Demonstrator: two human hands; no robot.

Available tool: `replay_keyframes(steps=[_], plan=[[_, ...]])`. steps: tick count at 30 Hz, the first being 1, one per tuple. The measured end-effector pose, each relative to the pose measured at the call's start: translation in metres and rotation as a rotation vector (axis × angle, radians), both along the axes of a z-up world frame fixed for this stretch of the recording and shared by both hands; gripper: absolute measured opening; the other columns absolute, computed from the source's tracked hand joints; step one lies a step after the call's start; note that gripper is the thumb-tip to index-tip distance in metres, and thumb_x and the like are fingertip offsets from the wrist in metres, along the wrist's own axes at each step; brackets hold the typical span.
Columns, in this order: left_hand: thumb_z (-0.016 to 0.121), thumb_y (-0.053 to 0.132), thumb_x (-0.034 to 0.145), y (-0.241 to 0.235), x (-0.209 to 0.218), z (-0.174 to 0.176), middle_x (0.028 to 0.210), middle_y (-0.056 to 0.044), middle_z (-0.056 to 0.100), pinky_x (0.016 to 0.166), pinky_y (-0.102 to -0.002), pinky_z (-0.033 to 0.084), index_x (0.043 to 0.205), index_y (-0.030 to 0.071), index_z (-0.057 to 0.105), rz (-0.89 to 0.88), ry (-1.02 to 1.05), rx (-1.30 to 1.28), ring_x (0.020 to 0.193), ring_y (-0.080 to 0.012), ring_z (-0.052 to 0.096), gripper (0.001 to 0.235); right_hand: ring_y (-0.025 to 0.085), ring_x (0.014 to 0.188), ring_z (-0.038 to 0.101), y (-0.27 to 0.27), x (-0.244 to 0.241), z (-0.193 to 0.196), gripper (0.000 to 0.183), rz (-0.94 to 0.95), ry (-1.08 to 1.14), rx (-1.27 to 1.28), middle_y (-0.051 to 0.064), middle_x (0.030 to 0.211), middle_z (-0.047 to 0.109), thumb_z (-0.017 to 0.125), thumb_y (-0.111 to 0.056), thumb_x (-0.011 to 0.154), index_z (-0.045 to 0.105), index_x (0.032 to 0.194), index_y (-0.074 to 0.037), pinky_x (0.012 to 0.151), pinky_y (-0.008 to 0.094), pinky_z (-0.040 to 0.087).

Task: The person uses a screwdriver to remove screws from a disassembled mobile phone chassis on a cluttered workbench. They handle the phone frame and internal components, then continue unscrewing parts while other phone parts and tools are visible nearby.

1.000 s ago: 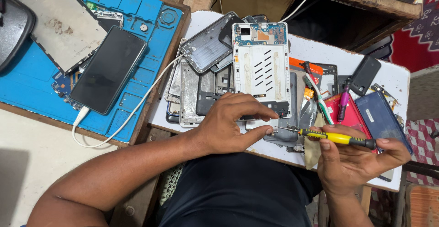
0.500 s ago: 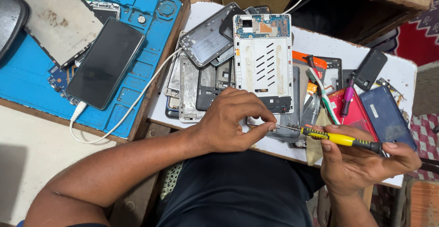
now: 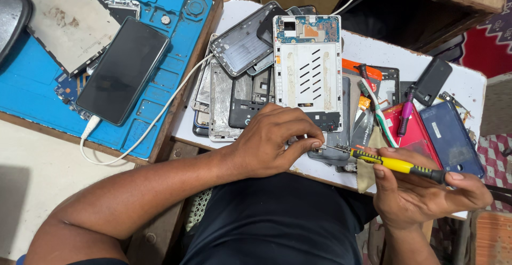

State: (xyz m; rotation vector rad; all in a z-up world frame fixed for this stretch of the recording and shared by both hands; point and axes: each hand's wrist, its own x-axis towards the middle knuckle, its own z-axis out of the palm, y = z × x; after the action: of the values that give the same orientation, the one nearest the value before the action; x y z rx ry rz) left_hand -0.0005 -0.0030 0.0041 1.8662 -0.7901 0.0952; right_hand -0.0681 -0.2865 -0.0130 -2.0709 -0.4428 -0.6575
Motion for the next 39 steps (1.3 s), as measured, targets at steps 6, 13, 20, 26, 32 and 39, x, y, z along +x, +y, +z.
replay_keyframes(steps=[6, 13, 20, 26, 32, 39], plan=[[0.071, 0.024, 0.1, 0.0, 0.0, -0.002, 0.098, 0.002, 0.073, 0.09, -0.035, 0.044, 0.102, 0.014, 0.074, 0.005, -0.027, 0.01, 0.096, -0.0145, 0.069, 0.011, 0.025, 0.094, 0.079, 0.001, 0.001, -0.003, 0.069, -0.022, -0.002, -0.003, 0.02, 0.105, 0.072, 0.079, -0.007, 0.109, 0.015, 0.131, -0.02, 0.091, 0.031, 0.071], [0.072, 0.025, 0.097, 0.0, 0.0, 0.001, 0.098, 0.001, 0.071, 0.091, -0.036, 0.044, 0.107, 0.014, 0.074, 0.006, -0.033, 0.024, 0.096, -0.0164, 0.069, 0.015, 0.026, 0.093, 0.079, -0.003, -0.001, -0.003, 0.068, -0.016, 0.002, 0.018, 0.02, 0.103, 0.073, 0.077, -0.005, 0.109, 0.015, 0.131, -0.022, 0.09, 0.032, 0.07], [0.076, 0.024, 0.093, 0.001, -0.001, 0.001, 0.095, 0.003, 0.071, 0.09, -0.035, 0.044, 0.102, 0.017, 0.074, 0.024, -0.053, 0.028, 0.094, -0.016, 0.069, 0.012, 0.027, 0.098, 0.079, -0.004, -0.001, -0.009, 0.068, 0.008, 0.007, 0.067, 0.021, 0.109, 0.072, 0.078, -0.005, 0.111, 0.016, 0.133, -0.024, 0.096, 0.037, 0.068], [0.077, 0.026, 0.094, 0.001, -0.002, -0.002, 0.095, 0.004, 0.072, 0.088, -0.034, 0.043, 0.098, 0.017, 0.075, 0.049, -0.064, 0.011, 0.093, -0.015, 0.068, 0.01, 0.027, 0.103, 0.079, -0.004, -0.002, -0.007, 0.066, 0.018, 0.024, 0.027, 0.022, 0.112, 0.072, 0.076, -0.005, 0.114, 0.016, 0.133, -0.024, 0.1, 0.037, 0.067], [0.077, 0.026, 0.094, 0.001, -0.001, -0.004, 0.094, 0.004, 0.072, 0.088, -0.035, 0.043, 0.098, 0.017, 0.075, 0.046, -0.053, 0.014, 0.091, -0.0145, 0.068, 0.01, 0.026, 0.103, 0.08, -0.004, 0.002, -0.003, 0.063, 0.048, 0.007, -0.014, 0.02, 0.106, 0.074, 0.075, -0.008, 0.113, 0.017, 0.13, -0.024, 0.096, 0.031, 0.071], [0.078, 0.025, 0.093, 0.001, -0.001, -0.005, 0.093, 0.004, 0.072, 0.087, -0.035, 0.043, 0.097, 0.016, 0.075, 0.051, -0.063, 0.02, 0.092, -0.0151, 0.068, 0.01, 0.026, 0.1, 0.08, -0.004, 0.001, -0.006, 0.064, 0.03, -0.017, -0.004, 0.021, 0.107, 0.073, 0.076, -0.007, 0.112, 0.017, 0.131, -0.023, 0.095, 0.032, 0.07]])
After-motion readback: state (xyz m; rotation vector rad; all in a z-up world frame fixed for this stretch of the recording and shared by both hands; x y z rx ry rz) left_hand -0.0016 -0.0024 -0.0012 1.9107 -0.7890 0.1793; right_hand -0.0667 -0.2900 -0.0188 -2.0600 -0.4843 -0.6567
